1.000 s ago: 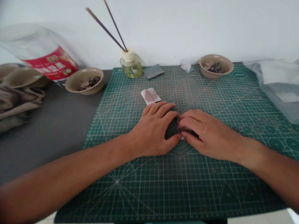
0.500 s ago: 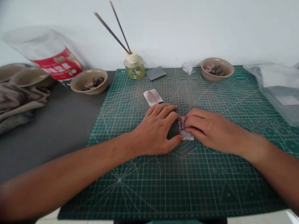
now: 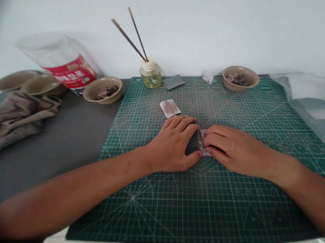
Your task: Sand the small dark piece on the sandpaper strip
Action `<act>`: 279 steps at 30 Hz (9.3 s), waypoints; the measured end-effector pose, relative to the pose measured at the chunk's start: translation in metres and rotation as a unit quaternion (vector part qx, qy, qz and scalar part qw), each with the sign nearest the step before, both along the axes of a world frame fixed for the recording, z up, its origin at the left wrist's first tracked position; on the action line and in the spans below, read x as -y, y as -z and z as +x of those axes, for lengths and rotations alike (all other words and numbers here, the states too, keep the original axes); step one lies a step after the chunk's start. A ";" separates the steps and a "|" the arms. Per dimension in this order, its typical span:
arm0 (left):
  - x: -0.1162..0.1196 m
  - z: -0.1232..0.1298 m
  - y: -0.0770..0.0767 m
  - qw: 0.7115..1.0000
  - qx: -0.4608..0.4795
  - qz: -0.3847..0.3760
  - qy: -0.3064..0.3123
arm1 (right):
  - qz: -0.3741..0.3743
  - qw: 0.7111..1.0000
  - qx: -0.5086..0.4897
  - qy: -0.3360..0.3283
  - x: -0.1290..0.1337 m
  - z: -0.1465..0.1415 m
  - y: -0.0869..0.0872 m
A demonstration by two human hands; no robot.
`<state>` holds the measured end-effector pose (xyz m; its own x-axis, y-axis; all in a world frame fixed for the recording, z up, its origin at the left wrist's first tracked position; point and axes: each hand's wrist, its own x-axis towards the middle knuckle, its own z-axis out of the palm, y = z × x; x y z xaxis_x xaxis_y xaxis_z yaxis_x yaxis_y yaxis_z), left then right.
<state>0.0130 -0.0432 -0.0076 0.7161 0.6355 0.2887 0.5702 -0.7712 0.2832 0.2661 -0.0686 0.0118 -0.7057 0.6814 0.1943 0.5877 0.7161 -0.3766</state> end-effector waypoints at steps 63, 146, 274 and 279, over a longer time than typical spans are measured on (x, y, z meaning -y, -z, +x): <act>-0.001 0.000 -0.004 0.999 -0.041 -0.027 -0.004 | -0.021 0.999 0.047 0.010 -0.008 -0.004 0.002; -0.001 0.001 -0.004 0.999 -0.042 -0.027 -0.005 | -0.057 0.998 0.005 0.038 -0.019 0.006 -0.001; -0.002 0.001 -0.003 0.999 -0.035 -0.008 0.000 | -0.038 0.998 0.037 0.036 -0.026 0.012 -0.007; -0.001 0.001 -0.003 0.999 -0.038 -0.008 0.010 | -0.113 0.993 0.025 -0.024 -0.019 0.012 -0.007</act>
